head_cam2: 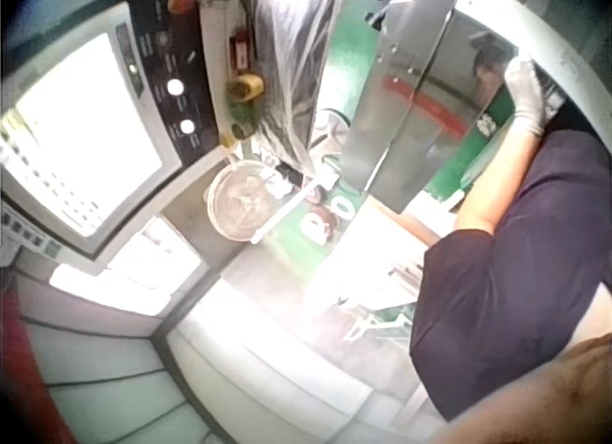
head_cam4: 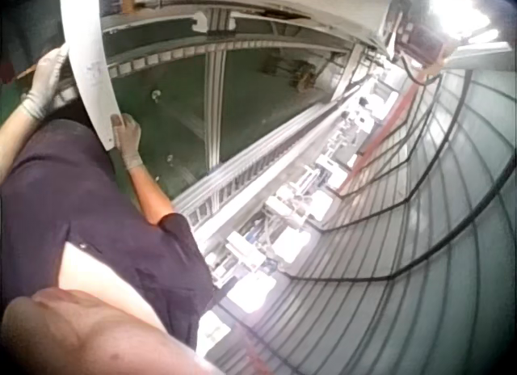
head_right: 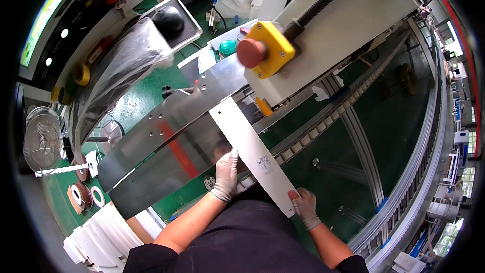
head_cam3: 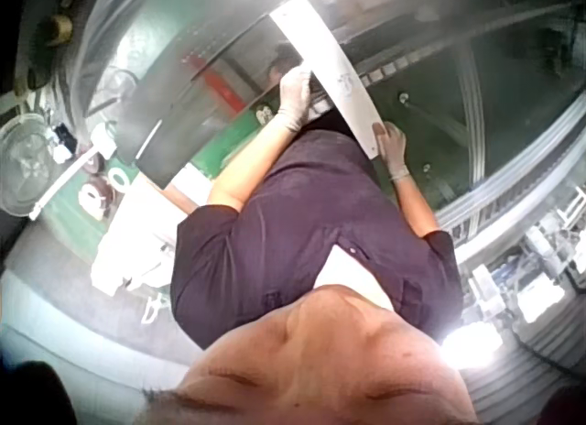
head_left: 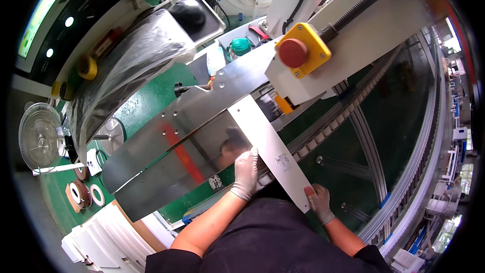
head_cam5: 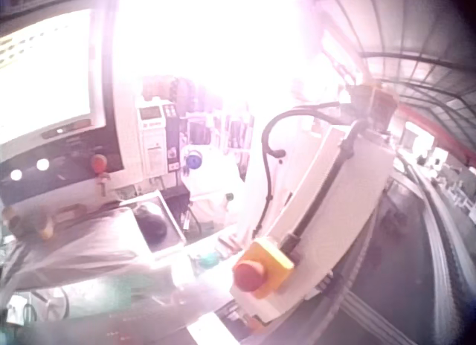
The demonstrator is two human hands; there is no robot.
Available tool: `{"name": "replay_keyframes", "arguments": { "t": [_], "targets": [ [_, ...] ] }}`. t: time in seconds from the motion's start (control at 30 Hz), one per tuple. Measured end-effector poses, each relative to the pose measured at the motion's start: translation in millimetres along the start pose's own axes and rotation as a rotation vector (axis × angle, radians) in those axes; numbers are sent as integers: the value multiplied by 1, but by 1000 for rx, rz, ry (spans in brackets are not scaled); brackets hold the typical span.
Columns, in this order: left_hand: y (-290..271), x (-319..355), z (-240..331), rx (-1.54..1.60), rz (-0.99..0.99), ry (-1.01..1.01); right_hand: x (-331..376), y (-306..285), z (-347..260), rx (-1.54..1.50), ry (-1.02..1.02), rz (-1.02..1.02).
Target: The person picks up white rectangular panels from a stack, carries them to a machine, and places them onto the machine's platform one at a time. The person repeats this process for several panels, moving between the stack and the machine.
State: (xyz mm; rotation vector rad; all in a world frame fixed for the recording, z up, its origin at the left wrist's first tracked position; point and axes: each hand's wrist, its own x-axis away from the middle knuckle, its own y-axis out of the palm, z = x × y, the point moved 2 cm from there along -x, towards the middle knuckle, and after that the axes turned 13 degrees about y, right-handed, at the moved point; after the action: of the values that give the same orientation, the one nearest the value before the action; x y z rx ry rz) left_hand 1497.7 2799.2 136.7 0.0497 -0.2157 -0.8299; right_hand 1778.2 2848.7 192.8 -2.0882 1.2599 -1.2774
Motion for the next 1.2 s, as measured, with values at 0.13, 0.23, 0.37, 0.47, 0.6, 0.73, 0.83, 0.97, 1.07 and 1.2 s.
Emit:
{"name": "replay_keyframes", "arguments": {
  "t": [0.13, 0.23, 0.37, 0.47, 0.6, 0.73, 0.83, 0.97, 1.07, 1.2],
  "targets": [
    [40, -17, 17, 232, -52, -147, -29, -30, 3, 25, -19, 8],
    [74, -31, 34, 407, -51, -273, -53, -47, 25, -21, -6, -39],
    [117, -50, 6, 596, -65, -375, -81, -79, 26, -147, 15, 37],
    [148, -64, 4, 582, -85, -337, -104, -106, 29, -99, 0, 71],
    [191, -84, -5, 536, 17, -289, -146, -128, 64, -97, -105, 128],
    [228, -107, 3, 413, 81, -318, -176, -149, 71, -312, -54, 181],
    [235, -114, 24, 28, -220, -9, -191, -169, 63, -392, -29, 364],
    [234, -102, -4, -186, -625, 286, -215, -188, 94, -432, 20, 728],
    [175, -82, -38, -788, -762, 1066, -207, -178, 70, 246, -284, 969],
    [107, -26, 22, -678, -505, 217, -173, -133, -17, -24, -777, 624]
  ]
}}
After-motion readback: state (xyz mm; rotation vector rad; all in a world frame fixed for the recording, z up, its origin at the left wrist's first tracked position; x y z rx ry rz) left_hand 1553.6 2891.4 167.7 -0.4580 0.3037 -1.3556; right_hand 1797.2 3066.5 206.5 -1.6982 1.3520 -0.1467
